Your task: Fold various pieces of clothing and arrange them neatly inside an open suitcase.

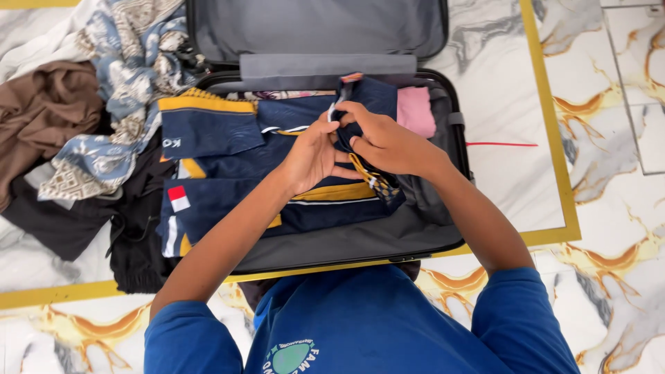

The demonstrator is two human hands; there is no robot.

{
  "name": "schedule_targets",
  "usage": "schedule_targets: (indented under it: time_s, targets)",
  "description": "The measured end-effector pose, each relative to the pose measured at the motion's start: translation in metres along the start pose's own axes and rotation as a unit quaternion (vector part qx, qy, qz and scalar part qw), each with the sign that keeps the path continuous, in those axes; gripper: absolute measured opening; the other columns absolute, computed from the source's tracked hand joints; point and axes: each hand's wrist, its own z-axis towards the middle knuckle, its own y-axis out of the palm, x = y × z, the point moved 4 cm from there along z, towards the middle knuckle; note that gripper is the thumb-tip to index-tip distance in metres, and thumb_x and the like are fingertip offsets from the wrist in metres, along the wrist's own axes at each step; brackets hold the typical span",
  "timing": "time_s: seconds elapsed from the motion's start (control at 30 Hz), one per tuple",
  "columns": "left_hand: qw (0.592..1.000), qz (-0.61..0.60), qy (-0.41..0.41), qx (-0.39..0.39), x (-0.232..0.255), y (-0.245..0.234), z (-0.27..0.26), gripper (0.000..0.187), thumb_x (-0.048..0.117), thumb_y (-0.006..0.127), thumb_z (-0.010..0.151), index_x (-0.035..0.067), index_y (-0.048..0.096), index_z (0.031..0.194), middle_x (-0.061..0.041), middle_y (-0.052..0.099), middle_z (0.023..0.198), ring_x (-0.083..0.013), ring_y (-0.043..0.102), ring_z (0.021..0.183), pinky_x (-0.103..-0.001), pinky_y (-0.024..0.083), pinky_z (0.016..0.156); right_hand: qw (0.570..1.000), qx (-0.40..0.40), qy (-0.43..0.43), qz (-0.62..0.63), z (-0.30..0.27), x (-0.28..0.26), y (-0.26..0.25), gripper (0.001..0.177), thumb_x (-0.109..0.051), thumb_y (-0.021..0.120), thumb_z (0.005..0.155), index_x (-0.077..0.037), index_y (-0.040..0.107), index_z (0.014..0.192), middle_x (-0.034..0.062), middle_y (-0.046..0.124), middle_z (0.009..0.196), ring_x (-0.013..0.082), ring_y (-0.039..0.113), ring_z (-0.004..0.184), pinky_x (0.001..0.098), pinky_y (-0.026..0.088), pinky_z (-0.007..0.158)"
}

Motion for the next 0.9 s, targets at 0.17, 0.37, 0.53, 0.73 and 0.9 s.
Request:
schedule_targets:
  time_s: [0.17, 0.37, 0.53, 0.73, 0.9]
  targets:
    - [0.998, 0.024, 0.033, 0.048, -0.009, -0.071, -0.022, 0.048, 0.028, 0.055, 0.101, 0.014, 0.035, 0.143, -0.012, 0.060, 0.127, -0.0305, 0.073, 0.097, -0.049, 0.064, 0.077, 0.991, -0.037, -0.077, -0.107, 0.030, 0.022, 0.046, 0.060, -0.007, 0.057, 0.090, -0.008, 0.047, 0.148, 0.0161, 0.064, 0.136, 0.0334, 0.063, 0.115, 0.0431, 0.052, 0.097]
    - [0.965, 0.169, -0.001, 0.198, -0.008, -0.116, -0.043, 0.063, 0.018, 0.055, 0.100, 0.020, 0.025, 0.156, -0.010, 0.062, 0.112, -0.0187, 0.061, 0.078, -0.036, 0.055, 0.054, 0.958, -0.040, -0.153, -0.241, 0.041, 0.018, 0.090, 0.085, -0.038, 0.072, 0.088, -0.001, 0.035, 0.154, 0.0201, 0.039, 0.159, 0.0436, 0.026, 0.151, 0.0571, 0.027, 0.118]
    - [0.943, 0.242, -0.009, 0.227, -0.024, -0.150, -0.039, 0.078, 0.012, 0.050, 0.103, 0.020, 0.005, 0.167, 0.007, 0.047, 0.128, -0.0017, 0.058, 0.100, -0.033, 0.067, 0.064, 0.947, -0.064, -0.117, -0.294, 0.046, 0.034, 0.110, 0.097, -0.055, 0.068, 0.090, 0.001, 0.027, 0.158, 0.0210, 0.022, 0.168, 0.0457, 0.014, 0.155, 0.0603, 0.017, 0.122]
    - [0.899, 0.357, -0.003, 0.255, -0.007, -0.120, -0.062, 0.070, 0.009, 0.045, 0.099, 0.016, 0.020, 0.164, -0.013, 0.065, 0.124, -0.0180, 0.063, 0.090, -0.037, 0.057, 0.060, 0.934, -0.045, -0.097, -0.341, 0.048, 0.029, 0.110, 0.114, -0.072, 0.069, 0.082, 0.000, 0.026, 0.158, 0.0244, 0.016, 0.167, 0.0482, 0.010, 0.155, 0.0672, 0.013, 0.120]
    - [0.892, 0.366, -0.017, 0.266, 0.010, -0.114, -0.069, 0.066, 0.016, 0.054, 0.097, 0.018, 0.023, 0.156, -0.010, 0.050, 0.138, -0.0177, 0.067, 0.101, -0.043, 0.068, 0.067, 0.916, -0.055, -0.086, -0.388, 0.055, 0.039, 0.121, 0.134, -0.086, 0.070, 0.067, 0.000, 0.024, 0.160, 0.0274, 0.014, 0.166, 0.0519, 0.007, 0.152, 0.0752, 0.012, 0.114]
